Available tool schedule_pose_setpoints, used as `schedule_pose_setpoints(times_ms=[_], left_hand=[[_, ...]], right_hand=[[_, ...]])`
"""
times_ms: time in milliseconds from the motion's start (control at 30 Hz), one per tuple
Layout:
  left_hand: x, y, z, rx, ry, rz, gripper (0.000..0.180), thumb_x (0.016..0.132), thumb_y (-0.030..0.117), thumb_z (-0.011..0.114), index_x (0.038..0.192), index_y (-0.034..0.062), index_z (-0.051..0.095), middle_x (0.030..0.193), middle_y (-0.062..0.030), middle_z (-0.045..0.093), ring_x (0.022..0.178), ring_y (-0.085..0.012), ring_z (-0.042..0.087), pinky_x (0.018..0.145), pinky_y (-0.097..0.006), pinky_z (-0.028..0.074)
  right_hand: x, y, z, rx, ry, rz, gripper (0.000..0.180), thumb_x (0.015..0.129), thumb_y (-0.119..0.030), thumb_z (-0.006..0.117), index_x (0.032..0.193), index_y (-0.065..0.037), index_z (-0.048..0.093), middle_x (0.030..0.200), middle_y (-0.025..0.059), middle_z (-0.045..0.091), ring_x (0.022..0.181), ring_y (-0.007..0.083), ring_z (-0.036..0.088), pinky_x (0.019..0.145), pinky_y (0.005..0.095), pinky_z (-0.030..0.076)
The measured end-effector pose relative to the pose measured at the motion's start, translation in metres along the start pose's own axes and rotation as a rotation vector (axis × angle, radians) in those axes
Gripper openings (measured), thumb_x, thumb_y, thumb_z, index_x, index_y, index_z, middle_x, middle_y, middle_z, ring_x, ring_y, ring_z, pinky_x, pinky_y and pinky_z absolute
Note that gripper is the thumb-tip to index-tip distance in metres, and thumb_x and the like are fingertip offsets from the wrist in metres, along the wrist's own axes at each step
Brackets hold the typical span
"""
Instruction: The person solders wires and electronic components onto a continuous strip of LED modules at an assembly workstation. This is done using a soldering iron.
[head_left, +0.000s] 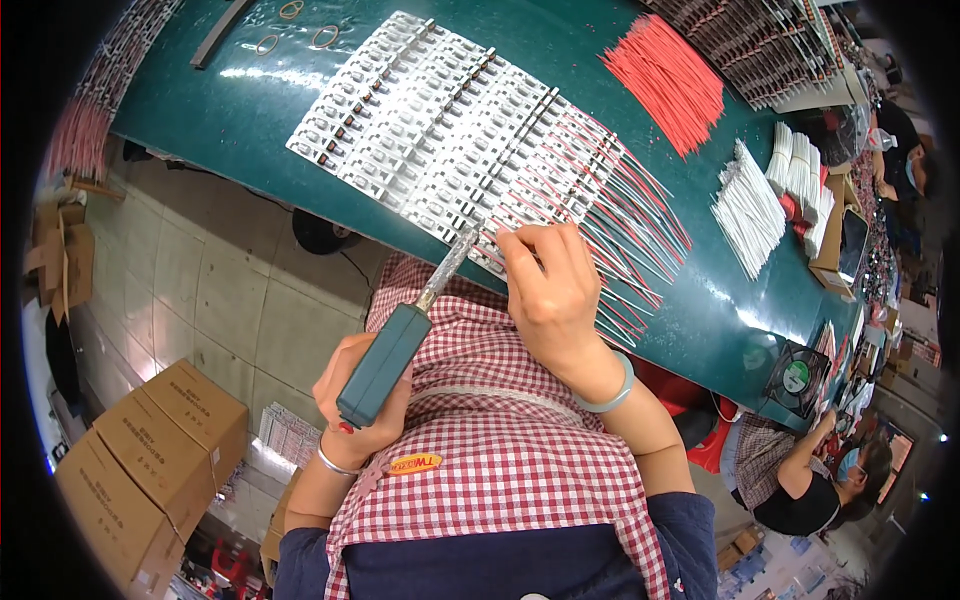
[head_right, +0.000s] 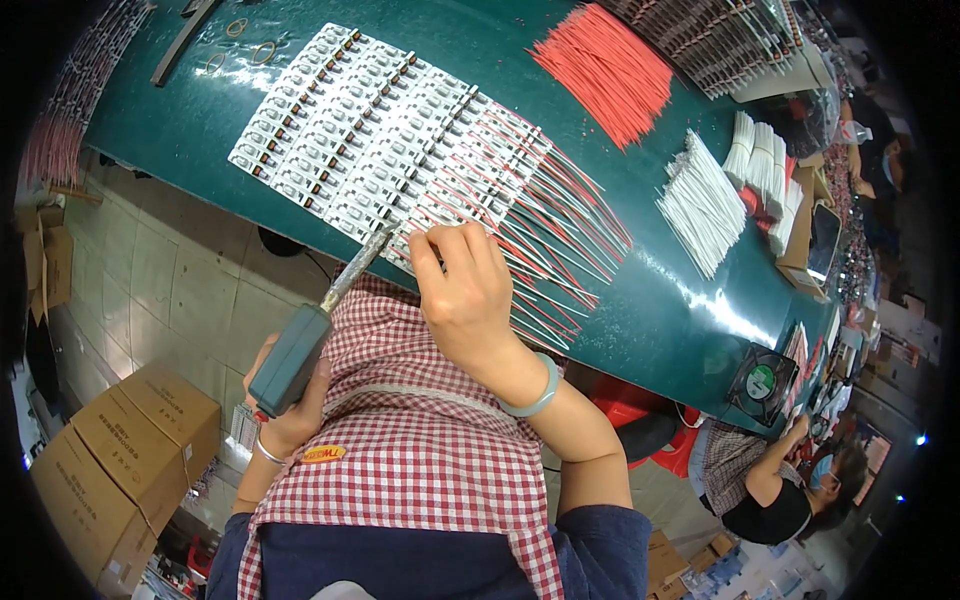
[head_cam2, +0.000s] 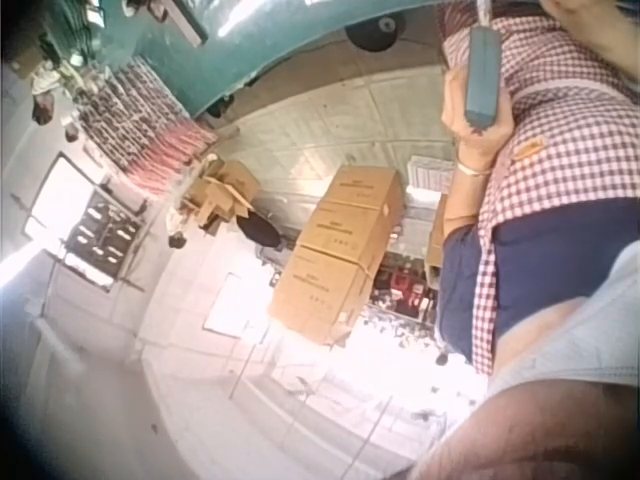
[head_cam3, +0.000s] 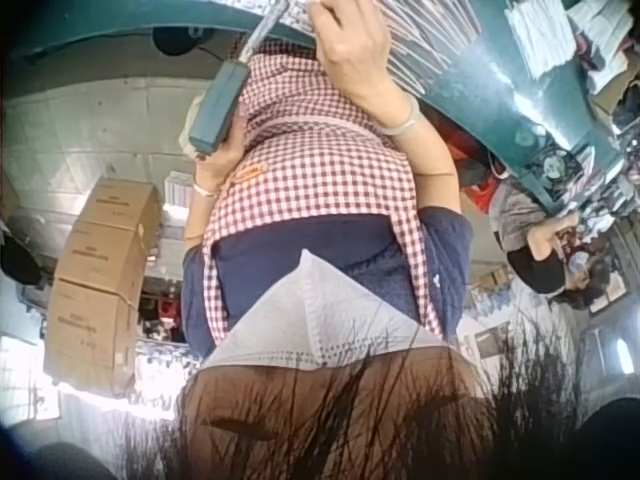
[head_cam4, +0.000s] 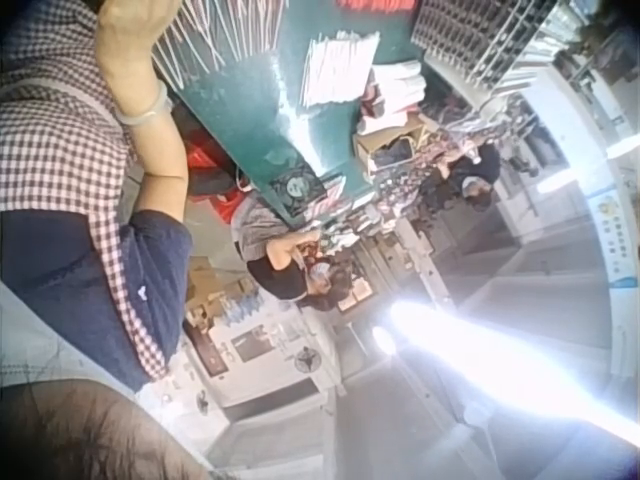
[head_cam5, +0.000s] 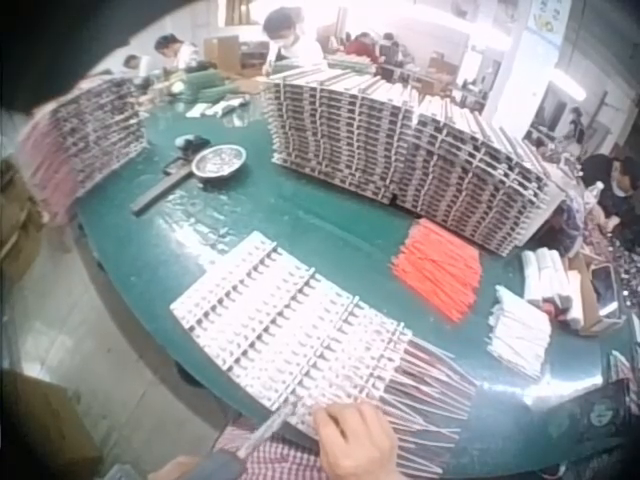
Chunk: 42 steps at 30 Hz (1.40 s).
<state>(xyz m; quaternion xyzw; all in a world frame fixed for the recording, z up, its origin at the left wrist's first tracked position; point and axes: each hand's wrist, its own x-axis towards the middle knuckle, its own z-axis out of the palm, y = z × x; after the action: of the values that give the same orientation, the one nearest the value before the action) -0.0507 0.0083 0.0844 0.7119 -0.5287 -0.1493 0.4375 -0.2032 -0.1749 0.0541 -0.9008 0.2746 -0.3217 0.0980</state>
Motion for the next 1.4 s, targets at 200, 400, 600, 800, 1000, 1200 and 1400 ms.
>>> schedule_pose_setpoints(times_ms=[200, 400, 600, 800, 1000, 1200, 1400], left_hand=[[-0.002, -0.001, 0.002, 0.018, 0.002, 0.026, 0.019, 0.072, -0.006, 0.075, 0.091, -0.0044, 0.070, 0.092, -0.0159, 0.067, 0.078, -0.0306, 0.070, 0.066, -0.033, 0.057], [-0.002, -0.002, 0.002, 0.031, -0.003, 0.035, 0.019, 0.071, -0.005, 0.076, 0.089, -0.0045, 0.069, 0.087, -0.0149, 0.065, 0.075, -0.0298, 0.069, 0.063, -0.034, 0.056], [-0.011, -0.007, 0.000, 0.076, 0.084, 0.099, 0.020, 0.075, -0.003, 0.076, 0.094, -0.0040, 0.071, 0.092, -0.0178, 0.069, 0.078, -0.0313, 0.070, 0.064, -0.035, 0.056], [-0.025, -0.026, 0.001, 0.031, -0.031, -0.038, 0.026, 0.078, 0.002, 0.076, 0.102, -0.0042, 0.071, 0.095, -0.0191, 0.070, 0.083, -0.0351, 0.070, 0.071, -0.037, 0.058], [-0.052, -0.039, 0.002, -0.112, 0.037, -0.216, 0.030, 0.092, 0.005, 0.071, 0.119, -0.0048, 0.067, 0.108, -0.0126, 0.070, 0.087, -0.0232, 0.065, 0.078, -0.032, 0.051], [-0.051, -0.053, 0.009, -0.270, 0.049, -0.276, 0.034, 0.095, 0.004, 0.069, 0.127, -0.0032, 0.063, 0.099, -0.0053, 0.066, 0.070, -0.0102, 0.054, 0.060, -0.026, 0.044], [-0.046, -0.046, 0.006, -0.222, 0.022, -0.290, 0.034, 0.094, 0.003, 0.070, 0.127, -0.0036, 0.063, 0.106, -0.0081, 0.069, 0.080, -0.0130, 0.061, 0.069, -0.027, 0.050]], right_hand=[[0.001, -0.001, -0.002, -0.022, -0.001, -0.004, 0.024, 0.075, -0.001, 0.068, 0.099, 0.002, 0.069, 0.092, 0.0087, 0.061, 0.083, 0.0249, 0.057, 0.068, 0.0352, 0.046], [0.000, -0.001, -0.001, -0.027, -0.014, -0.009, 0.024, 0.076, -0.002, 0.067, 0.099, 0.002, 0.068, 0.092, 0.0091, 0.060, 0.083, 0.0252, 0.057, 0.068, 0.0353, 0.046], [0.000, 0.002, -0.002, -0.025, -0.029, -0.012, 0.024, 0.075, -0.003, 0.067, 0.099, 0.003, 0.068, 0.091, 0.0097, 0.060, 0.083, 0.0255, 0.057, 0.068, 0.0356, 0.046], [0.004, 0.006, -0.013, -0.057, -0.060, 0.031, 0.023, 0.074, -0.001, 0.067, 0.098, 0.002, 0.068, 0.091, 0.0102, 0.061, 0.083, 0.0263, 0.058, 0.068, 0.0368, 0.048], [0.002, 0.089, -0.065, -0.254, 0.182, 0.234, 0.023, 0.079, 0.005, 0.070, 0.101, -0.003, 0.070, 0.094, 0.0122, 0.063, 0.087, 0.0314, 0.060, 0.073, 0.0409, 0.051], [-0.056, 0.181, -0.102, -0.587, 0.126, 0.451, 0.015, 0.081, 0.000, 0.072, 0.095, -0.003, 0.070, 0.098, 0.0109, 0.063, 0.092, 0.0327, 0.059, 0.082, 0.0425, 0.050], [-0.062, 0.196, -0.096, -0.593, 0.133, 0.398, 0.009, 0.085, -0.002, 0.068, 0.091, -0.005, 0.062, 0.091, 0.0125, 0.060, 0.087, 0.0340, 0.058, 0.077, 0.0450, 0.047]])
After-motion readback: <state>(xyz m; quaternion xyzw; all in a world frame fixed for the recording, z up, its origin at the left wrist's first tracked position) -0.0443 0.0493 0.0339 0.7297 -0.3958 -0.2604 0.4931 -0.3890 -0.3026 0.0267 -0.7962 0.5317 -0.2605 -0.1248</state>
